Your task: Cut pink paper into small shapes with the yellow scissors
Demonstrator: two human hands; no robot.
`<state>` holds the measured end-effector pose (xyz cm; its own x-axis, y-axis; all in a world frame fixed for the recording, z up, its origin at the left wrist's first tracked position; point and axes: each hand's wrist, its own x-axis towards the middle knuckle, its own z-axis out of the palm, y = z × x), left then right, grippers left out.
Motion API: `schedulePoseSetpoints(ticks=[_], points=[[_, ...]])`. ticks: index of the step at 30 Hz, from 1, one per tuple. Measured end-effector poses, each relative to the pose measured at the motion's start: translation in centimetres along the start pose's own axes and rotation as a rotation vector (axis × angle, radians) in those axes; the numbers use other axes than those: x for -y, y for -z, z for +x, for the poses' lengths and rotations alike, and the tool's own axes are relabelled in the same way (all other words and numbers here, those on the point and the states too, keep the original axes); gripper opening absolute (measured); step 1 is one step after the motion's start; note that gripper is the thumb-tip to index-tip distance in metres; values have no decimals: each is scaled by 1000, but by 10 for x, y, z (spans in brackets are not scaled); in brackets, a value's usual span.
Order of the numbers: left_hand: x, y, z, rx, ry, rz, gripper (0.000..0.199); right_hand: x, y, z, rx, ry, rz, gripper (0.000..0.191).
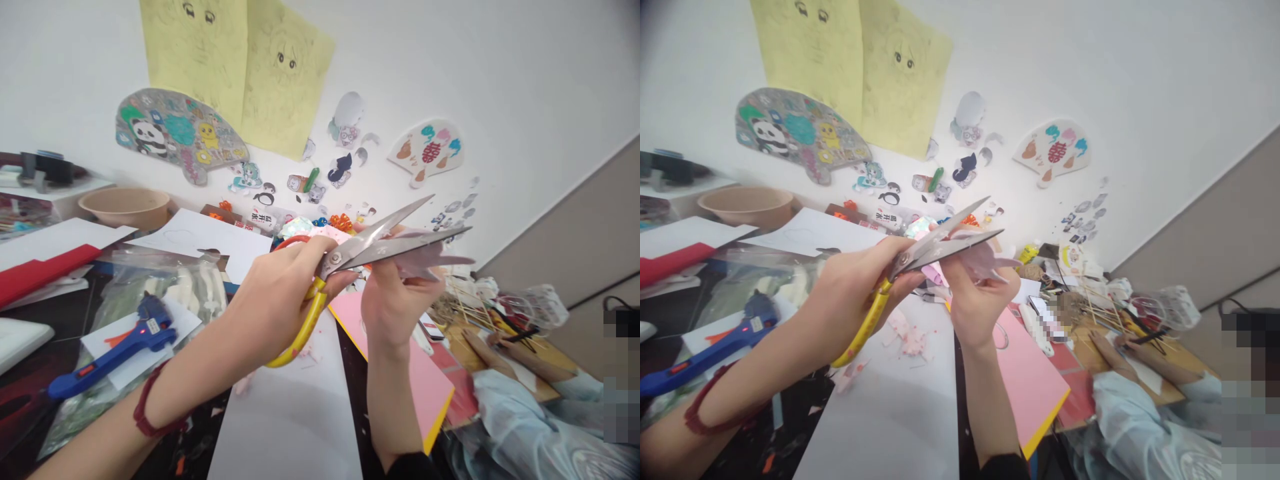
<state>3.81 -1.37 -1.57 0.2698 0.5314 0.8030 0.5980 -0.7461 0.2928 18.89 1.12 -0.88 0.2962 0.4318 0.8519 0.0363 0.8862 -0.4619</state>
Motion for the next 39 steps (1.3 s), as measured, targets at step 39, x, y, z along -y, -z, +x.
schedulePoseSetpoints(ticks=[39], points=[[13, 3, 3, -114, 234, -491, 42, 7, 15, 9, 175, -224, 44, 12]])
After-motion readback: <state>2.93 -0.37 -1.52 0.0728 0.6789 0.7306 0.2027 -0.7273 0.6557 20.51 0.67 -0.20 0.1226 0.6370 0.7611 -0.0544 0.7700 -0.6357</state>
